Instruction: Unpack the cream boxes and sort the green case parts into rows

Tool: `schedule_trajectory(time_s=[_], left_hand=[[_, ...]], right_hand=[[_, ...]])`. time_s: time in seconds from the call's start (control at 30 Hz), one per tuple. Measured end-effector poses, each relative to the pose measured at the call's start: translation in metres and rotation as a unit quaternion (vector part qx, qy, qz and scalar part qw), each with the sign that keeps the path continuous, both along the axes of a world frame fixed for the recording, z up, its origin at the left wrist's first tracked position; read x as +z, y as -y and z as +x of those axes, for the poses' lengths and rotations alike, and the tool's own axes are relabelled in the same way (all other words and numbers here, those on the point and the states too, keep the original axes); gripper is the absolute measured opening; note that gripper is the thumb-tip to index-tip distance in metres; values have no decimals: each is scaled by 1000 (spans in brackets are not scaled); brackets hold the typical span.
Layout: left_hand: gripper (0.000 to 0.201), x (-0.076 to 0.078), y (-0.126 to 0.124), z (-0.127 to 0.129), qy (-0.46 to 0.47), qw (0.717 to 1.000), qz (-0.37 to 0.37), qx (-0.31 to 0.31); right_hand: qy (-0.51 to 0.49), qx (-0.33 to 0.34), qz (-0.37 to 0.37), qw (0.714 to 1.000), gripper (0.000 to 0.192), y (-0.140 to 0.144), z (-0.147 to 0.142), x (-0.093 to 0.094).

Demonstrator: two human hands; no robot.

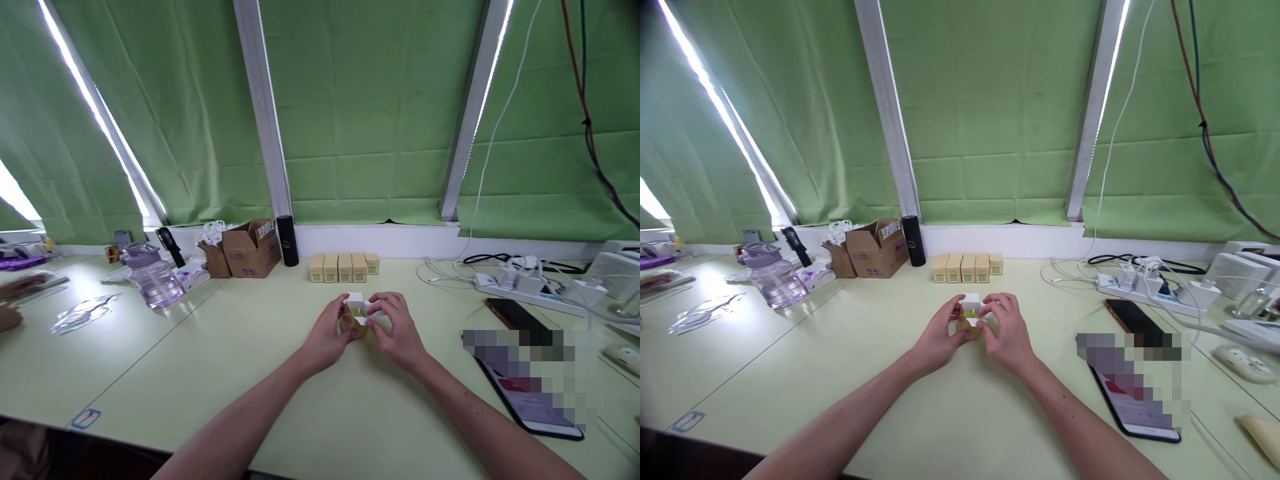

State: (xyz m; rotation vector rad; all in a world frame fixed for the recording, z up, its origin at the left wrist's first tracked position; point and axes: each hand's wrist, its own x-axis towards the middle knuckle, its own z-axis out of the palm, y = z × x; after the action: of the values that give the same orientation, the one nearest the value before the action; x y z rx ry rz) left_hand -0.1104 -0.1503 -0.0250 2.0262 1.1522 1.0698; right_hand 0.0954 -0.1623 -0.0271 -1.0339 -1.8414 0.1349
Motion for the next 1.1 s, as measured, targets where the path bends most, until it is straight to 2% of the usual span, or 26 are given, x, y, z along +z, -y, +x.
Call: schedule_trajectory(time_s=[0.1, 0.2, 0.33, 0.43, 0.53, 0.67, 0.8, 0.93, 1.1], left_hand=[[73, -1, -1, 0, 11, 1000, -1, -7], [74, -3, -2, 0, 14, 1000, -3, -8], [73, -4, -2, -1, -4, 1000, 10, -10], [70, -2, 0, -1, -53, 997, 59, -18], [71, 2, 5, 0, -112, 985, 128, -33], [75, 6, 11, 2, -188, 963, 192, -29], [76, 10, 15, 5, -271, 932, 242, -22], [78, 13, 16, 6, -314, 911, 267, -23], [77, 11, 10, 3, -310, 910, 273, 12]], right_hand=[[28, 6, 3, 1000, 21, 2, -1, 1], [49, 8, 10, 999, 26, 3, -2, 1], [33, 18, -6, 999, 29, 5, -2, 3], [-23, 23, -46, 998, 21, 4, -2, 3], [-81, 20, -95, 992, 11, 0, -2, 3], [-106, 2, -141, 984, 15, -4, -3, 0], [-94, -23, -151, 984, 16, -4, -8, -6], [-114, -38, -146, 982, 15, -4, -14, -12], [-212, -7, -169, 963, 17, -7, -12, -14]])
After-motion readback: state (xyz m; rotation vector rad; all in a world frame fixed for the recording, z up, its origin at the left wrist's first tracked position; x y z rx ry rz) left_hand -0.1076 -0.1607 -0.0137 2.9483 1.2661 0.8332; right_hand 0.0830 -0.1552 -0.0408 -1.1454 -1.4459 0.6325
